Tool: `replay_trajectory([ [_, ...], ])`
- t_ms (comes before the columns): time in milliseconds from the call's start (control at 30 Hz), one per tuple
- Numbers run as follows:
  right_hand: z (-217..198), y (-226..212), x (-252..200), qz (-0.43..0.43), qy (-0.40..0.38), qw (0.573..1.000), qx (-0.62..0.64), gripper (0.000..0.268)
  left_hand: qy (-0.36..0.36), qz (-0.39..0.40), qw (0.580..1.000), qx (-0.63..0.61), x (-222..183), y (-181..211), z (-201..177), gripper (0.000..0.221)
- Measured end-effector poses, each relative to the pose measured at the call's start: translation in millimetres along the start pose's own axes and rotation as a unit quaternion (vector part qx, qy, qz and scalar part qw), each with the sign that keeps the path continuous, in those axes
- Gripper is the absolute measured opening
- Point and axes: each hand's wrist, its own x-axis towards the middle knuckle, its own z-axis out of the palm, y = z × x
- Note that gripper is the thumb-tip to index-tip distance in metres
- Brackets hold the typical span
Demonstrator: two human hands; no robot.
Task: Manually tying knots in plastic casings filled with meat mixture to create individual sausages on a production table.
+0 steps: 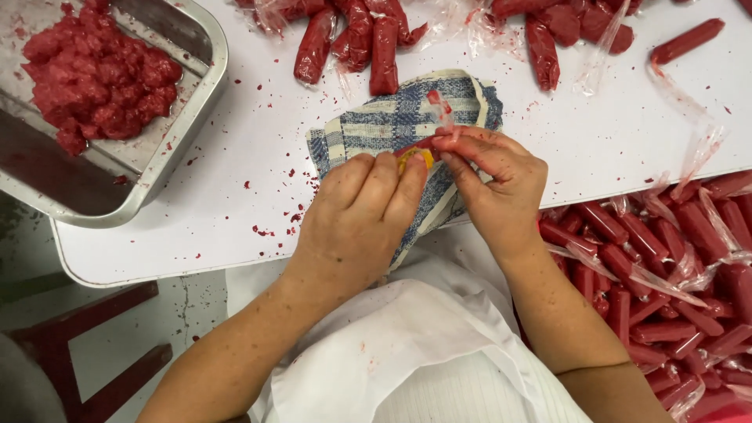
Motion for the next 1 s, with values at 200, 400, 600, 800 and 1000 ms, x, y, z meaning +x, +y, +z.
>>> replay_trajectory([
  [200, 1.4, -7.8, 0.1, -0.033, 0.000, 0.999, -0.018, 0.013, 0.010, -0.010, 1.000, -0.005, 0.5, 0.9, -6.7, 0.026],
  [400, -0.5, -5.8, 2.2, -0.033, -0.004, 0.999, -0.023, 0.016, 0.011, -0.005, 1.000, -0.004, -12.1, -7.8, -5.0, 0.027],
  [600, -16.9, 3.9, 15.7, 0.048, -0.089, 0.979, 0.178, 0.026, -0.014, -0.177, 0.983, 0.035, -40.7, -60.3, -11.2, 0.036],
  [800, -12.0, 6.5, 49.6, -0.066, -0.297, 0.926, 0.222, 0.037, -0.086, -0.059, 0.891, -0.442, 14.2, -52.4, -2.6, 0.060],
  [1000, -5.5, 7.0, 57.9, -0.123, -0.383, 0.896, 0.186, 0.036, -0.110, 0.039, 0.910, -0.398, 12.6, -55.0, 5.9, 0.042],
])
